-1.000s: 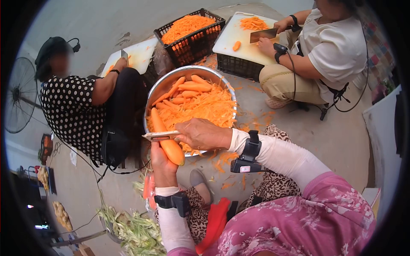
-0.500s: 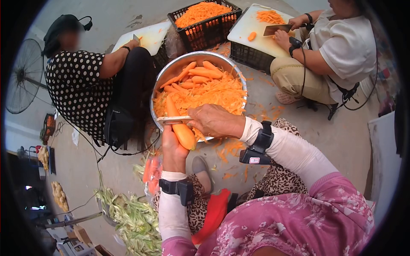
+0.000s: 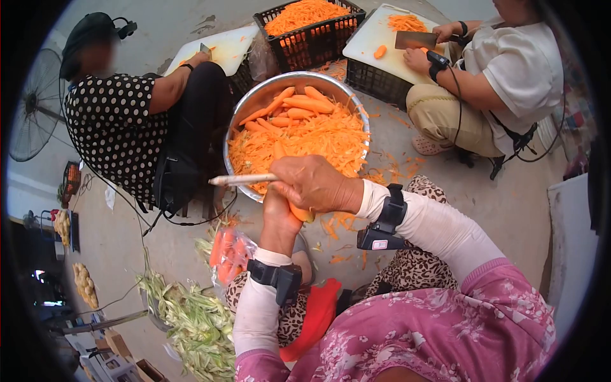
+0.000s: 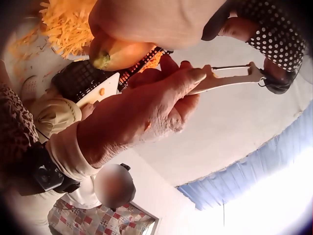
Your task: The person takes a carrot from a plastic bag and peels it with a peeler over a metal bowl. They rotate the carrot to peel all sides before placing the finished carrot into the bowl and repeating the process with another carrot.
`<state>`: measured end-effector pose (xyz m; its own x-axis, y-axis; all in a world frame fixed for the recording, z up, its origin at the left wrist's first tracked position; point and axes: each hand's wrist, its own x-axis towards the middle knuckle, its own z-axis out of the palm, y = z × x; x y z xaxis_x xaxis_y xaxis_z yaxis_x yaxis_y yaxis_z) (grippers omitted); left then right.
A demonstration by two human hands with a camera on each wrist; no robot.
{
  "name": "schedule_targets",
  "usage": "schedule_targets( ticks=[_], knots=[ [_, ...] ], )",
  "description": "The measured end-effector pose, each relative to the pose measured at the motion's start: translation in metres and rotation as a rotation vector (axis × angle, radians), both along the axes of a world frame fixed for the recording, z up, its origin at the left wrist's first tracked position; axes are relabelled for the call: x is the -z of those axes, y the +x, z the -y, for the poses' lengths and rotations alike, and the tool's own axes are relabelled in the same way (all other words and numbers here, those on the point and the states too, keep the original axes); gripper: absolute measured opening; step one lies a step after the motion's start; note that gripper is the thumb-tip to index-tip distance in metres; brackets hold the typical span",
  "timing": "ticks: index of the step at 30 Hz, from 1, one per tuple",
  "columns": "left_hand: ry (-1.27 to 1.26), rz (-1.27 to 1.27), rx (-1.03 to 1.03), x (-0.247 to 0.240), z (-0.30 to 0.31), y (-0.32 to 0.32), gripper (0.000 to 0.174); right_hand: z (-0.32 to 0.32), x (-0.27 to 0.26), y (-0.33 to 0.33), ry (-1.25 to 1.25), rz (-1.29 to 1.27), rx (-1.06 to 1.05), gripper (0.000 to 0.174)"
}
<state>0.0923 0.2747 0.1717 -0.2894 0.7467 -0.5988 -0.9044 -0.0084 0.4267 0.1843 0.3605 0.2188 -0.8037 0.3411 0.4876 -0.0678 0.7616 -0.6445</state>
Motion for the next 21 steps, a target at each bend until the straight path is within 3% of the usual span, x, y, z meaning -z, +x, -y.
schedule_targets(
  ticks=[3,8,13,17,20,21],
  knots=[
    [0.113,0.055,0.023,0.041,0.001,-0.005,0.035,0.009,0.003,-0.002,0.039,-0.026,-0.041,0.018],
    [0.249,0.272,0.027,0.120,0.010,-0.039,0.044,0.011,0.004,0.000,0.102,0.007,-0.043,0.019],
    [0.150,0.117,0.030,0.035,0.007,0.001,0.035,0.012,0.004,0.001,0.093,0.047,-0.041,0.019],
    [0.100,0.027,-0.036,0.050,0.002,0.011,0.033,0.012,0.002,0.001,0.095,0.089,-0.035,0.018],
    [0.162,-0.026,-0.022,0.003,0.006,0.023,0.032,0.010,0.004,0.001,0.135,0.036,-0.042,0.016],
    [0.144,0.051,-0.002,0.011,0.002,0.020,0.030,0.007,0.005,0.001,0.125,0.027,-0.052,0.015]
  ],
)
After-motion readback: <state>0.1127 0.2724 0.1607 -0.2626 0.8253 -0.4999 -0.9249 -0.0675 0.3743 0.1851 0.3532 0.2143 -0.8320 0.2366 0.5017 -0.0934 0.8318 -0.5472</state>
